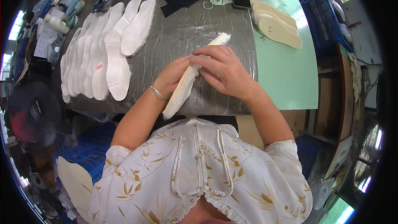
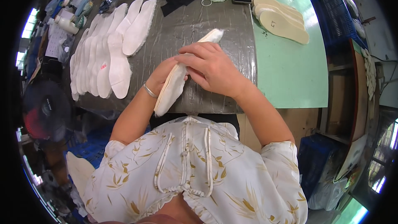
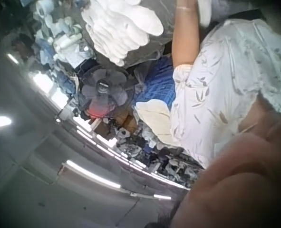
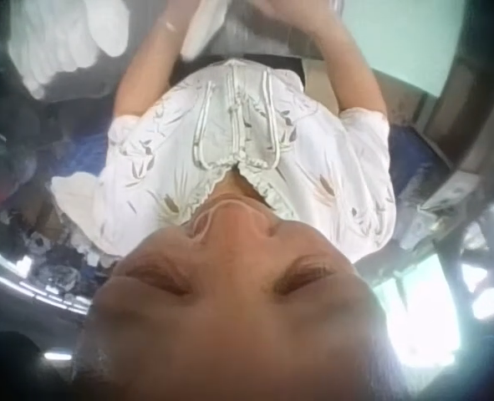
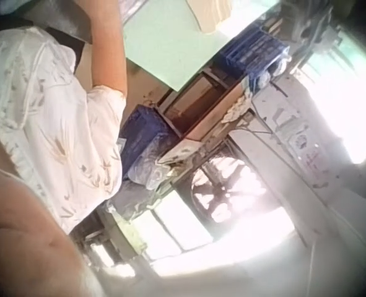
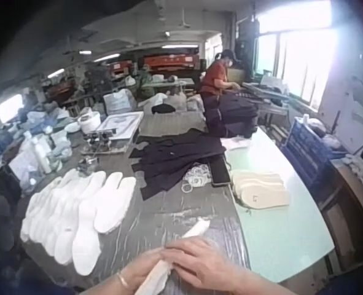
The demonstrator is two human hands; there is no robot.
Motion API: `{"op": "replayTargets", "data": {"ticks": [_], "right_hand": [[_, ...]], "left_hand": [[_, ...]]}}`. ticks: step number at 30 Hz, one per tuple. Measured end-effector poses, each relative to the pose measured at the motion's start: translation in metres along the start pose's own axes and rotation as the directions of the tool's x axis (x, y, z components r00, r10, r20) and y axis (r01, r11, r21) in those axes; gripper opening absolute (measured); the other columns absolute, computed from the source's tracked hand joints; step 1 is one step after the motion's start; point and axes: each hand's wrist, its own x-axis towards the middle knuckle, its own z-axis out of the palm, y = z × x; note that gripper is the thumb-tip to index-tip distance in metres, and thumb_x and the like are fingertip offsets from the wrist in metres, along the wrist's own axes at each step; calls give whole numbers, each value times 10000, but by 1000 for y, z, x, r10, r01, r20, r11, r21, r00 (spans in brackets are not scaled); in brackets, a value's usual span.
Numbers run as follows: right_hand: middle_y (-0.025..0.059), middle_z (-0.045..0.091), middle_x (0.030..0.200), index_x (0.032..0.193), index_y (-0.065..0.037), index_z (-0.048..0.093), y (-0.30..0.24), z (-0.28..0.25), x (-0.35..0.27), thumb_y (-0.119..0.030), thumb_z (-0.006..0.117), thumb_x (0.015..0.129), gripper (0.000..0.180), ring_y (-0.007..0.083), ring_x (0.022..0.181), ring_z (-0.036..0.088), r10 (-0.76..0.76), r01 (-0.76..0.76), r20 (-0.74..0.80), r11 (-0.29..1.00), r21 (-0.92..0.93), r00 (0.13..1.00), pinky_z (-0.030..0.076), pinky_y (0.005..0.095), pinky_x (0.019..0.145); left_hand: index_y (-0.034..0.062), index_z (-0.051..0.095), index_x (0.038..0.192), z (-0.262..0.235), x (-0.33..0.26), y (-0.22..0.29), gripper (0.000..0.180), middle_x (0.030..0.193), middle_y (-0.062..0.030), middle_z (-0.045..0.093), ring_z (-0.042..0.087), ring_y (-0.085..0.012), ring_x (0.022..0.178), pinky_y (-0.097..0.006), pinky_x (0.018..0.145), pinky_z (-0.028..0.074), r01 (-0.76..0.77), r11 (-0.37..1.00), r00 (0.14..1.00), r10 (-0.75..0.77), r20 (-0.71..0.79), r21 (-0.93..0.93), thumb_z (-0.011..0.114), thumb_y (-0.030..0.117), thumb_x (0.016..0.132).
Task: Assembling and lining shoe insoles at a factory workbench.
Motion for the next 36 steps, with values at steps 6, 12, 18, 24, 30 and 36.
{"op": "replayTargets", "data": {"ticks": [6,12,18,24,30,36], "right_hand": [[118,665,1098,1312,-90,603,9,-6,-2,-13,655,810,511,313,1091,633,133,-135,183,991,-2,974,390,521,1117],[115,668,991,1266,-85,609,26,11,-41,-5,648,842,433,319,967,642,280,-276,106,960,-52,954,421,488,1075],[107,689,1092,1188,-71,679,18,22,-41,-41,673,860,330,299,1023,653,259,-259,2,965,-38,966,440,486,1055],[54,665,1117,1110,-95,733,3,40,-29,-146,797,825,297,254,999,643,83,-91,-78,990,-110,994,470,475,1003],[24,636,1041,1018,-106,735,1,51,-20,-123,789,766,258,209,930,624,-78,56,-79,968,-243,994,487,418,939],[42,621,1040,962,-71,683,1,55,-20,-120,748,753,225,206,925,614,-126,115,-23,956,-271,992,487,404,898]], "left_hand": [[35,593,1276,-1,1,-7,358,1048,-34,670,648,-61,862,-217,708,545,55,984,998,-53,-12,167,589,322,1064],[6,671,1306,-25,-38,19,365,1183,-38,703,633,-100,1047,-282,928,505,-243,558,956,278,97,793,573,267,1070],[-32,697,1241,-21,-59,4,282,1140,-79,731,660,-128,1005,-276,892,514,-266,444,929,355,105,855,615,129,1026],[-45,700,1211,-26,-56,0,274,1098,-100,724,669,-142,974,-278,861,526,-340,493,900,417,126,801,594,130,1029],[-50,711,1198,-27,-55,1,277,1109,-96,722,652,-136,973,-279,864,506,-339,477,908,390,150,811,561,126,1043],[-60,720,1161,-28,-55,-3,272,1062,-97,735,645,-118,934,-264,838,506,-310,485,899,428,87,817,561,127,1044]]}}
